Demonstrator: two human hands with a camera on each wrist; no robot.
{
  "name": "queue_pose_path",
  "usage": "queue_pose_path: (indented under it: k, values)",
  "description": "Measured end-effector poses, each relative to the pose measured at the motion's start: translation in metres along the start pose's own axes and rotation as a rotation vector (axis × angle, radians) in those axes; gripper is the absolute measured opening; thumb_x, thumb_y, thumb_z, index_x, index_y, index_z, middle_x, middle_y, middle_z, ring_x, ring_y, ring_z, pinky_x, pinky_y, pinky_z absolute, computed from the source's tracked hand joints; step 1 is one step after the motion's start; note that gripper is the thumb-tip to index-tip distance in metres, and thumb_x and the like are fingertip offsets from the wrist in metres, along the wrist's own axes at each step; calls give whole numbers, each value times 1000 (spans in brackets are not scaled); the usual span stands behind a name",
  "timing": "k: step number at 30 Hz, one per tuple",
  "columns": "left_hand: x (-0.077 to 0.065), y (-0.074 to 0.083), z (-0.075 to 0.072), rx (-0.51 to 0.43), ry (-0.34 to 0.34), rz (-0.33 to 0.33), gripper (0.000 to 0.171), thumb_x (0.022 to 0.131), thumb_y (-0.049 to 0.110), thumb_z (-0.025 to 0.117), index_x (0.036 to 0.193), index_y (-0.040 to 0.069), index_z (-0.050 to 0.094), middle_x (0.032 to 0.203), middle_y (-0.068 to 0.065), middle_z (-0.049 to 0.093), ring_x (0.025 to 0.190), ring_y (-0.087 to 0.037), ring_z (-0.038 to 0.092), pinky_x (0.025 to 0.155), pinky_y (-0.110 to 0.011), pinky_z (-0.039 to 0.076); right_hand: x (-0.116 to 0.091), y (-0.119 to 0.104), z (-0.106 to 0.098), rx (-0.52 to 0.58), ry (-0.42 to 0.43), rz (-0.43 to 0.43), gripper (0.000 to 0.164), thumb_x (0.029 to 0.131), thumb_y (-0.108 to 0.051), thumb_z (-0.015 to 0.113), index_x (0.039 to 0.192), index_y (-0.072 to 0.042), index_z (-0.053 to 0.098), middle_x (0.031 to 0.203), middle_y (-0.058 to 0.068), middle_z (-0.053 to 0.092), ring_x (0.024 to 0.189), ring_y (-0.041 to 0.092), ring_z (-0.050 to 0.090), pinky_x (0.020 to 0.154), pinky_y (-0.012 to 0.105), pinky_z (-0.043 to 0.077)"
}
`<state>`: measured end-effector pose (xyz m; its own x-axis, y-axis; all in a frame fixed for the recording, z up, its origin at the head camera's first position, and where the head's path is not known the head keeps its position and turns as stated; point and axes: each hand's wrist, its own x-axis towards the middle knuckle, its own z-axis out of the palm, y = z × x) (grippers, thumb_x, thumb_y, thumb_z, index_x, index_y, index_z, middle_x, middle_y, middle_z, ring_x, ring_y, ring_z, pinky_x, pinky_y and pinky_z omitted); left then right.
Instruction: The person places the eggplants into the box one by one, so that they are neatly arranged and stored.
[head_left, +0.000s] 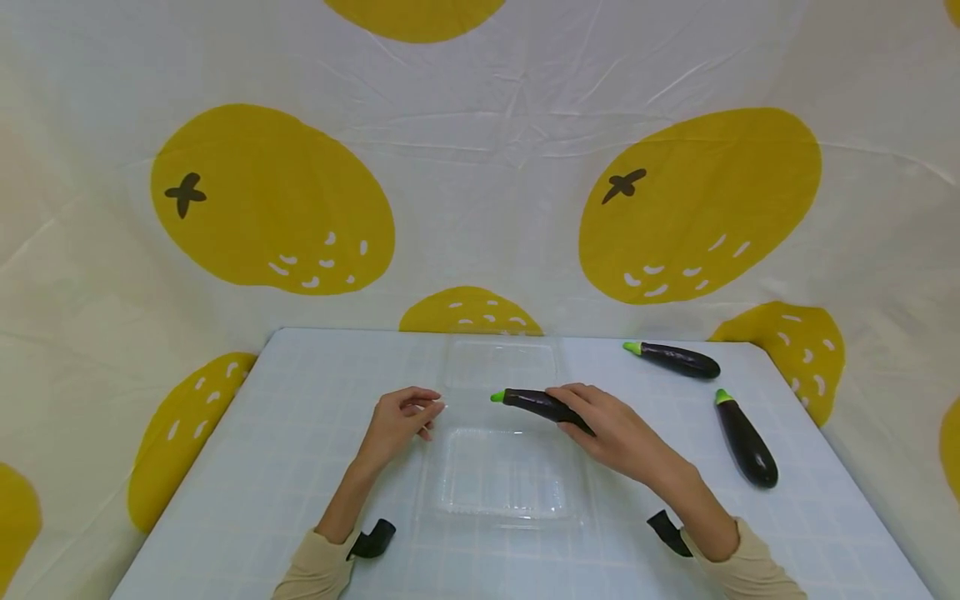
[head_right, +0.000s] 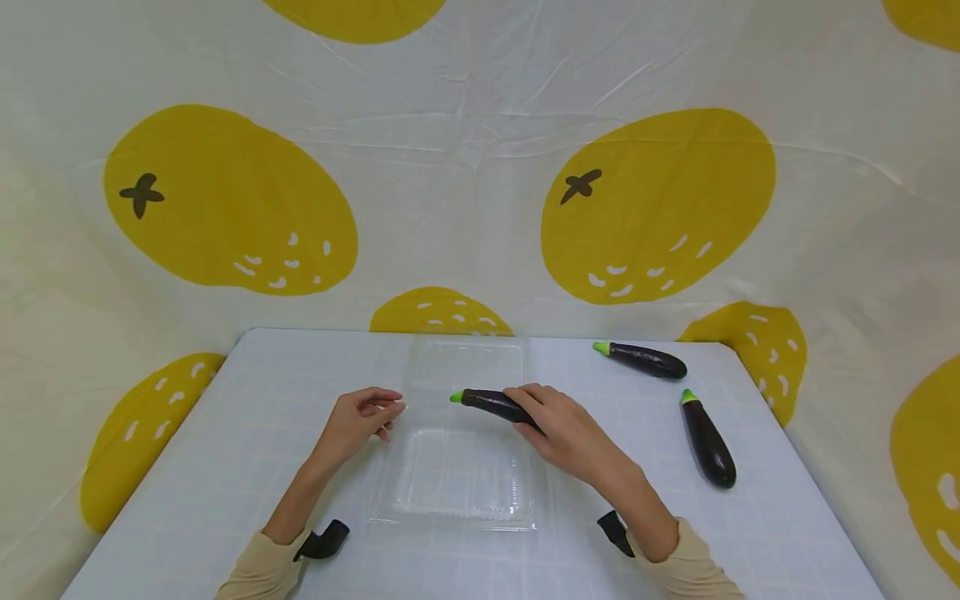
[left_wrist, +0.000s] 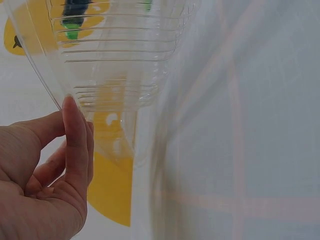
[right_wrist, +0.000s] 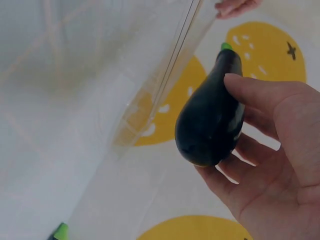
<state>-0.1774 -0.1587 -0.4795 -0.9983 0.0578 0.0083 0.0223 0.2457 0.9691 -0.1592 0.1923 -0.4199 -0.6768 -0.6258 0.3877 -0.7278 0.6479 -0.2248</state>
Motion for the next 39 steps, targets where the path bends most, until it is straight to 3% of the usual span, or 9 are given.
queue_pose_path:
  k: [13, 20, 29, 35, 39]
  values:
    - [1, -4, 2, 22, 17, -18, 26, 93, 17, 79, 114, 1, 74, 96, -18, 72, 60, -23, 66, 61, -25, 60, 5, -15, 17, 130, -66, -24, 49, 94, -16, 77, 139, -10, 60, 131, 6, 65, 116, 23, 64, 93, 41, 58]
    - [2, -3, 2, 39, 32, -28, 26, 93, 18, 79, 113, 2, 74, 93, -11, 72, 61, -23, 66, 62, -25, 60, 5, -20, 25, 220, -120, -31, 48, 98, -18, 73, 143, -12, 57, 136, 4, 63, 123, 22, 61, 98, 42, 56]
    - [0, -1, 1, 14, 15, -9, 25, 93, 16, 79, 113, 1, 74, 94, -13, 72, 61, -23, 66, 61, -25, 60, 3, -25, 35, 354, -219, 22, 49, 99, -23, 72, 144, -13, 57, 136, -4, 62, 118, 13, 59, 97, 36, 54]
    - [-1, 1, 0, -17, 1, 6, 25, 93, 14, 78, 113, -1, 73, 96, -20, 71, 60, -23, 66, 60, -27, 60, 1, -27, 41, 402, -280, 6, 47, 100, -28, 70, 143, -14, 57, 133, -6, 62, 115, 9, 58, 99, 34, 53]
    - [-2, 2, 0, 0, 9, -7, 25, 93, 15, 78, 113, 0, 74, 94, -17, 72, 59, -23, 67, 60, -27, 60, 0, -29, 43, 412, -327, -2, 46, 102, -32, 67, 143, -13, 57, 134, -5, 62, 118, 10, 58, 102, 34, 52]
